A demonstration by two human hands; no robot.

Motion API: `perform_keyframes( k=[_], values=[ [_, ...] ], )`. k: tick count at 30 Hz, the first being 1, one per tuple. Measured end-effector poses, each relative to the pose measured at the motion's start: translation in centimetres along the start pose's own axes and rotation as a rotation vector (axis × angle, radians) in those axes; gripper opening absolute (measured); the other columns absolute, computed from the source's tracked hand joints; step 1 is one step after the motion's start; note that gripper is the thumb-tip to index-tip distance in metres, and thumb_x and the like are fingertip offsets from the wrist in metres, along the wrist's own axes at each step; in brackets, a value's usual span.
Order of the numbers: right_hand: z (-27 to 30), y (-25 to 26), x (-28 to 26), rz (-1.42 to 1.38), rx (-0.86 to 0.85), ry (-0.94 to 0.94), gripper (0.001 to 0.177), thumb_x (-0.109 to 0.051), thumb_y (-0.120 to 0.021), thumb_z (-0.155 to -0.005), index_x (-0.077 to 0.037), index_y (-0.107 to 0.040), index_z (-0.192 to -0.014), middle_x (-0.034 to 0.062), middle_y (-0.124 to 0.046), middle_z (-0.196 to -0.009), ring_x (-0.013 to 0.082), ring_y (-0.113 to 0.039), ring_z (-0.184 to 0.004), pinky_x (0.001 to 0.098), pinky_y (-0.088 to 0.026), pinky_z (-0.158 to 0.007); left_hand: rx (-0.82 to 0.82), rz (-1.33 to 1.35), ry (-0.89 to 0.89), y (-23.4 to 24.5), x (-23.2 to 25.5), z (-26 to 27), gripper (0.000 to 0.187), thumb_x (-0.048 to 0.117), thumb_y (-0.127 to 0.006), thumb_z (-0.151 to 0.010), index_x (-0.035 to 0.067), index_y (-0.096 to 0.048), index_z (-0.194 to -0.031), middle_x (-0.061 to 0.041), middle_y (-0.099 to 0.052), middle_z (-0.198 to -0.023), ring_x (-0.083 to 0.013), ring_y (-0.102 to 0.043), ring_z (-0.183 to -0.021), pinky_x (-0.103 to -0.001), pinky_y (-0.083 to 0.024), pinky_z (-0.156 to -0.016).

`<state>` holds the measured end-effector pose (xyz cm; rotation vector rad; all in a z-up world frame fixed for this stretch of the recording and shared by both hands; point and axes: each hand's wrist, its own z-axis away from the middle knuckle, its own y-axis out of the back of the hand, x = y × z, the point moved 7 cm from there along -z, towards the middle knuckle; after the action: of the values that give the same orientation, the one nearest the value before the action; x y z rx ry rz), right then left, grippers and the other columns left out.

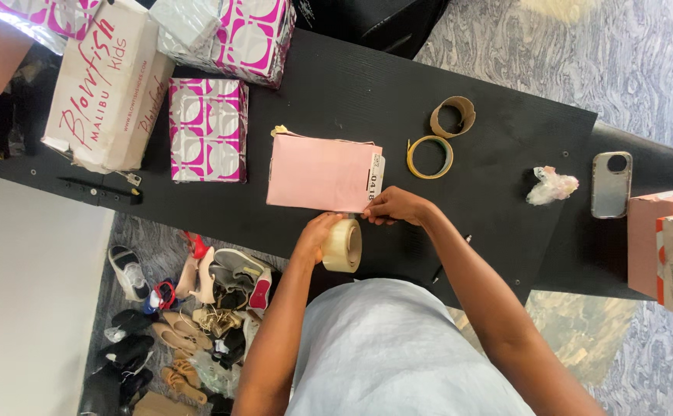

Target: The person tapes a small patterned box and then a pink shipping envelope using clear packing tape and scissors. They cut the tape, smooth it onto the items, and place the finished items on the table.

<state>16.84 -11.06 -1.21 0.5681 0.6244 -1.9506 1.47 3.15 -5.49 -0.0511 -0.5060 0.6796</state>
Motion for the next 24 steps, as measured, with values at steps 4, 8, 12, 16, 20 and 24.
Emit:
perform_keyframes(
  k=[4,8,12,16,20,24],
  values=[
    [0.0,-0.2,0.3,0.004,0.034,-0.014,0.023,-0.022,-0.071,-0.096,-0.002,-0.079,-0.106,0.0029,-0.075,-0.083,0.0084,-0.066,-0.07,0.0222,-0.05,-0.058,-0.028,0.0,-0.023,0.6,-0.3,-0.5,0.022,0.022,-0.065,-0.095,0.005,-0.074,-0.108,-0.009,-0.074,-0.103,-0.0182,-0.071,-0.087,-0.035,-0.059,-0.074],
    [-0.4,-0.5,0.8,0.023,0.023,0.038,0.025,-0.025,-0.072,-0.095,-0.005,-0.079,-0.11,0.0004,-0.076,-0.088,0.0073,-0.067,-0.076,0.0234,-0.052,-0.064,-0.091,-0.008,-0.015,0.1,-0.7,-0.3,0.023,0.021,-0.064,-0.097,0.003,-0.074,-0.107,-0.012,-0.075,-0.103,-0.0207,-0.073,-0.087,-0.036,-0.061,-0.074],
    [-1.3,-0.6,2.0,0.045,-0.033,0.072,0.027,-0.025,-0.071,-0.093,-0.008,-0.078,-0.112,-0.0015,-0.077,-0.094,0.0076,-0.068,-0.082,0.0247,-0.053,-0.069,-0.034,-0.11,0.057,-0.8,-2.4,0.3,0.023,0.022,-0.065,-0.094,0.007,-0.075,-0.108,-0.01,-0.075,-0.101,-0.0206,-0.071,-0.082,-0.037,-0.059,-0.071],
    [-0.8,-0.7,2.6,0.292,-0.091,0.101,0.029,-0.02,-0.073,-0.091,0.001,-0.08,-0.109,0.0082,-0.075,-0.089,0.0144,-0.065,-0.076,0.0285,-0.055,-0.069,-0.133,-0.213,-0.06,-0.3,-1.1,2.2,0.025,0.023,-0.067,-0.094,0.005,-0.077,-0.107,-0.008,-0.075,-0.098,-0.018,-0.07,-0.081,-0.035,-0.058,-0.072],
    [3.2,0.8,1.6,0.231,-0.093,0.041,0.032,-0.022,-0.069,-0.089,0.0,-0.077,-0.111,0.0066,-0.077,-0.092,0.0141,-0.071,-0.082,0.0287,-0.057,-0.073,-0.098,-0.482,-0.07,1.9,2.9,5.0,0.022,0.023,-0.068,-0.093,0.008,-0.078,-0.105,-0.005,-0.076,-0.094,-0.0168,-0.07,-0.08,-0.034,-0.057,-0.071],
    [4.7,1.0,-2.9,-0.305,0.018,0.255,0.037,-0.027,-0.063,-0.107,0.009,-0.07,-0.111,0.0152,-0.072,-0.093,0.0208,-0.066,-0.082,0.0334,-0.054,-0.076,-0.068,-0.242,-0.095,3.3,7.5,7.4,0.021,0.024,-0.065,-0.094,0.007,-0.074,-0.104,-0.006,-0.076,-0.096,-0.0174,-0.071,-0.08,-0.034,-0.06,-0.071]
  ],
)
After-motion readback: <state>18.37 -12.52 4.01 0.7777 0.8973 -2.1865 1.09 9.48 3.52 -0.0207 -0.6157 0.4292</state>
